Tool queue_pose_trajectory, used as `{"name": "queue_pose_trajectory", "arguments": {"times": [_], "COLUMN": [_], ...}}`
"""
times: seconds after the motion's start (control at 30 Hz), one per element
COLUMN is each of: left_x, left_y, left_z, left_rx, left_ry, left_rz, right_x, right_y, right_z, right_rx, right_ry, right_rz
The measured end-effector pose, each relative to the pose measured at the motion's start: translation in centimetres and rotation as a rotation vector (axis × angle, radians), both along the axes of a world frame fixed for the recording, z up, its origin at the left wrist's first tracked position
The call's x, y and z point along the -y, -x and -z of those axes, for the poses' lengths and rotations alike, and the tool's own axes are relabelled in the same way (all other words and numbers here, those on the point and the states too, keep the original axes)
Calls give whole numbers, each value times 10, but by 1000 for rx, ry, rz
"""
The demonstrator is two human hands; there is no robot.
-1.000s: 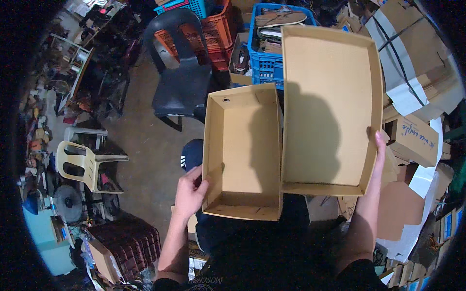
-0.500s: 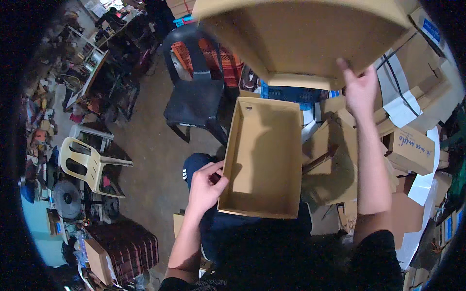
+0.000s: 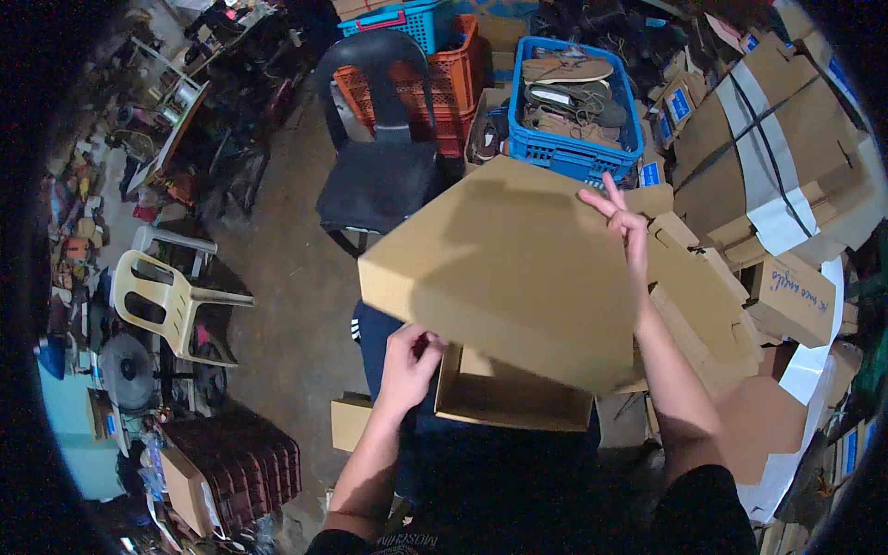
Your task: Folding and assembling cardboard shoe boxes in a manufacturing environment.
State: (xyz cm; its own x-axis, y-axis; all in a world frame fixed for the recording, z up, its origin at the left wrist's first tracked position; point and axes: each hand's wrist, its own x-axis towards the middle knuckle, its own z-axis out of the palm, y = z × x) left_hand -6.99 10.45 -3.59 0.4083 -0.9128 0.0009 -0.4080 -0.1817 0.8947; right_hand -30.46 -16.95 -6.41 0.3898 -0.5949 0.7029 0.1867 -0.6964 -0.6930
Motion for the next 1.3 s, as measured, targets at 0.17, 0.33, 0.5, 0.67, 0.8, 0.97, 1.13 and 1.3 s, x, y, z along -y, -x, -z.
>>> {"name": "queue_pose_trajectory", "arguments": {"times": [0.17,0.33,0.5,0.67,0.8,0.97,1.13,1.3], "left_x": [2,31,43,36,30,43,47,50], "left_y": [-8,-21,-25,-13,-7,-1,-9,-9], "left_z": [29,-13,-35,-24,-23,-24,7,12], "left_rx": [-738,-1251,-1148,-882,-892,-776,-853,-865], "left_ry": [96,249,247,180,134,157,142,51], "left_rz": [-111,-30,100,43,-20,-99,-153,-119], "right_x": [-22,-27,-34,-48,-61,-62,-54,-39], "right_y": [15,26,12,5,-1,4,6,-7], "right_z": [2,-25,-48,-43,-39,-2,-12,-25], "right_rx": [-226,-411,-534,-392,-285,-160,28,59], "right_ry": [-19,-2,379,55,-182,-518,-886,-1045], "right_rz": [-65,-129,-76,91,146,103,-63,-133]}}
